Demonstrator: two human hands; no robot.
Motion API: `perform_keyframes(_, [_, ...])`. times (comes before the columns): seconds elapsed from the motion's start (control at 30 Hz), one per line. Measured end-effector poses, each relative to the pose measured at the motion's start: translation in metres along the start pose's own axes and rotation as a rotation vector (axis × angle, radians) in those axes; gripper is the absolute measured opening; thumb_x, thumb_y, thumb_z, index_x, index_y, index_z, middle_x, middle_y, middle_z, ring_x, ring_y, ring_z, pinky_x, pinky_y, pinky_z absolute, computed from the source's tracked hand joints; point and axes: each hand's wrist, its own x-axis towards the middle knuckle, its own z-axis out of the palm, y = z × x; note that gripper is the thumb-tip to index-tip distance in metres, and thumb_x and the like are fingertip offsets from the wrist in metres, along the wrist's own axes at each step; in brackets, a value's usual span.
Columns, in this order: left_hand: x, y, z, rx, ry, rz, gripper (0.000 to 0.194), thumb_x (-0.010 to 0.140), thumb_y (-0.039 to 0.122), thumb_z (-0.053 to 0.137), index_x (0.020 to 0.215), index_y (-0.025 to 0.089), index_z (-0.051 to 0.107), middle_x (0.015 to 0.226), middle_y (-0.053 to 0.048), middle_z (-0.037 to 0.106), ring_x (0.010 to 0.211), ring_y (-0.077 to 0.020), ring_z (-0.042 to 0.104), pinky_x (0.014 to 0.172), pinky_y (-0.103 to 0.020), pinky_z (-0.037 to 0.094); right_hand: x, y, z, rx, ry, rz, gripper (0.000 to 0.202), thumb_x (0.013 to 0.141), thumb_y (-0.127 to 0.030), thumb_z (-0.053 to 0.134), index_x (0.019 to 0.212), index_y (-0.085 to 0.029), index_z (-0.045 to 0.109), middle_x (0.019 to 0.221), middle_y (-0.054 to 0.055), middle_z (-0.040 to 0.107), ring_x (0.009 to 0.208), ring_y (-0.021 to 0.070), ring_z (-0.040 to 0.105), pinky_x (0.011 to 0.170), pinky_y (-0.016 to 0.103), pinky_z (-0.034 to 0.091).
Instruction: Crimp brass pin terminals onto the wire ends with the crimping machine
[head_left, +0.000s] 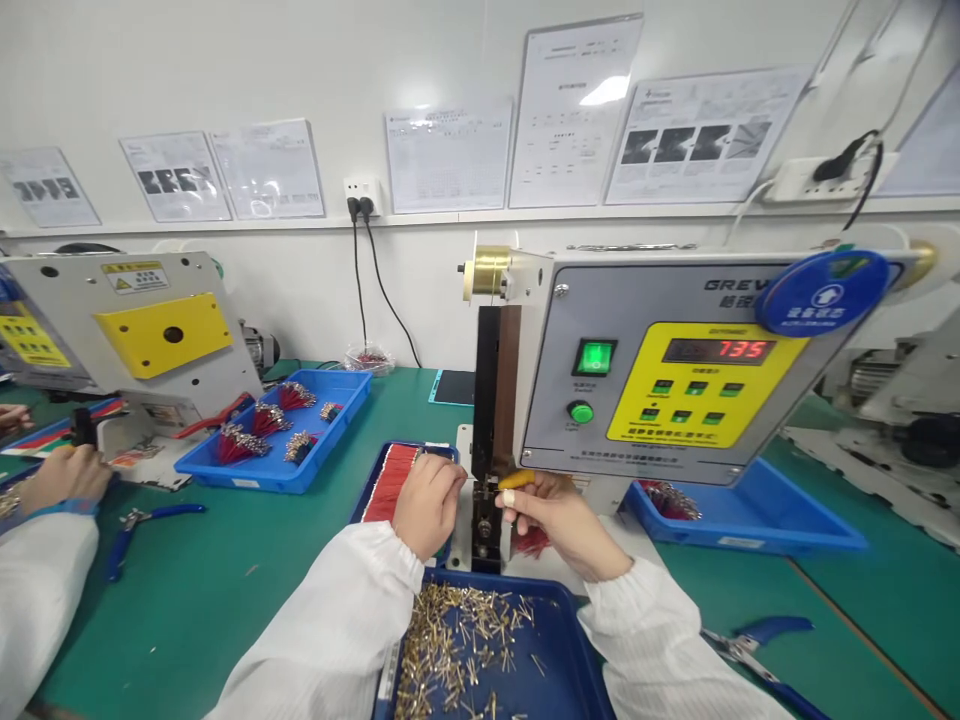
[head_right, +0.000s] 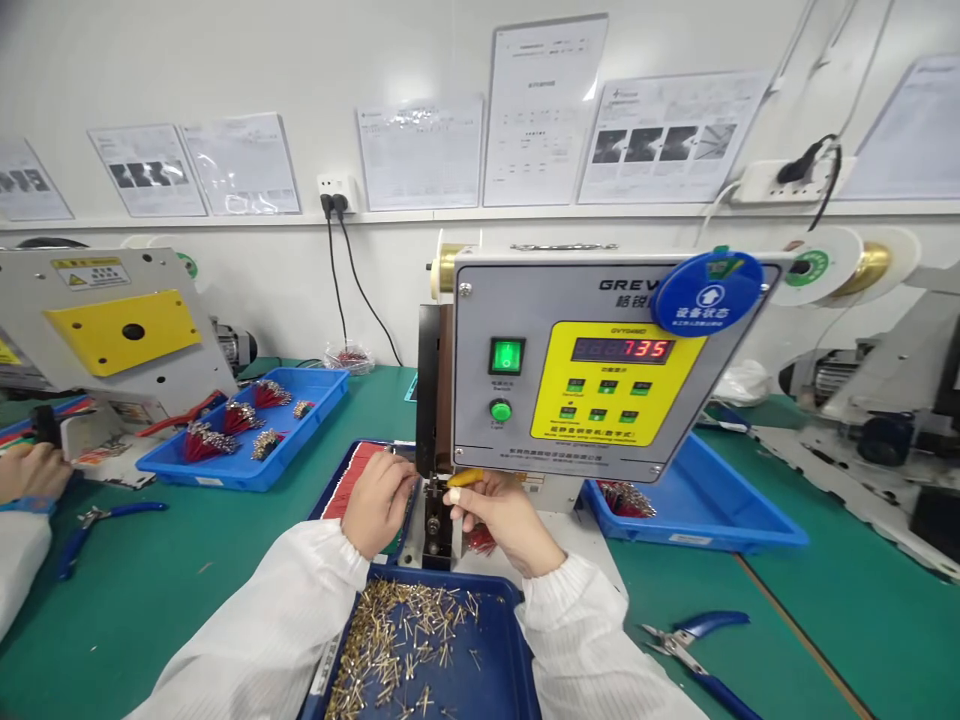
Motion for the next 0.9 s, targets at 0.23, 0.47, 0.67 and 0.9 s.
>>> perform_keyframes(0.23, [0.001, 0.013, -0.002, -0.017, 0.072, 0.071, 0.017, 0.095, 0.014, 0.042, 0.098, 0.019, 0.058, 0.092, -0.006, 0.059, 0.089, -0.0176, 0.05, 0.08, -0.033, 0.045, 0.002, 0.004, 0.01, -0.092, 0.116, -0.065, 0.03, 0.076, -0.046, 0.063, 0.072, -0.016, 0.061, 0.058, 0.0, 0.06, 0.045, 0.0104, 0.049, 0.046, 0.022, 0.039])
perform_keyframes(0.47, [0.0, 0.008, 0.0, 0.012, 0.114, 0.053, 0.016, 0.094, 0.013, 0.043, 0.095, 0.019, 0.058, 0.091, -0.006, 0.058, 0.089, -0.0174, 0.05, 0.079, -0.031, 0.045, 0.003, 0.008, 0.011, -0.131, 0.131, -0.071, 0.03, 0.077, -0.046, 0.059, 0.074, -0.017, 0.056, 0.056, -0.001, 0.058, 0.045, 0.0109, 0.049, 0.045, 0.022, 0.038])
perform_keyframes(0.67, [0.0, 0.007, 0.001, 0.02, 0.113, 0.047, 0.014, 0.093, 0.012, 0.045, 0.096, 0.018, 0.057, 0.092, -0.005, 0.057, 0.089, -0.0169, 0.049, 0.079, -0.03, 0.044, 0.003, 0.007, 0.014, -0.126, 0.17, -0.065, 0.033, 0.078, -0.049, 0.058, 0.072, -0.017, 0.055, 0.054, -0.001, 0.057, 0.044, 0.0119, 0.049, 0.042, 0.023, 0.038])
perform_keyframes(0.9, [-0.001, 0.007, 0.0, 0.025, 0.073, 0.035, 0.016, 0.094, 0.013, 0.043, 0.096, 0.019, 0.058, 0.092, -0.006, 0.058, 0.089, -0.0177, 0.05, 0.079, -0.031, 0.045, 0.002, 0.007, 0.016, -0.156, 0.182, -0.057, 0.031, 0.078, -0.048, 0.058, 0.07, -0.019, 0.053, 0.055, -0.001, 0.056, 0.045, 0.0126, 0.05, 0.042, 0.023, 0.038])
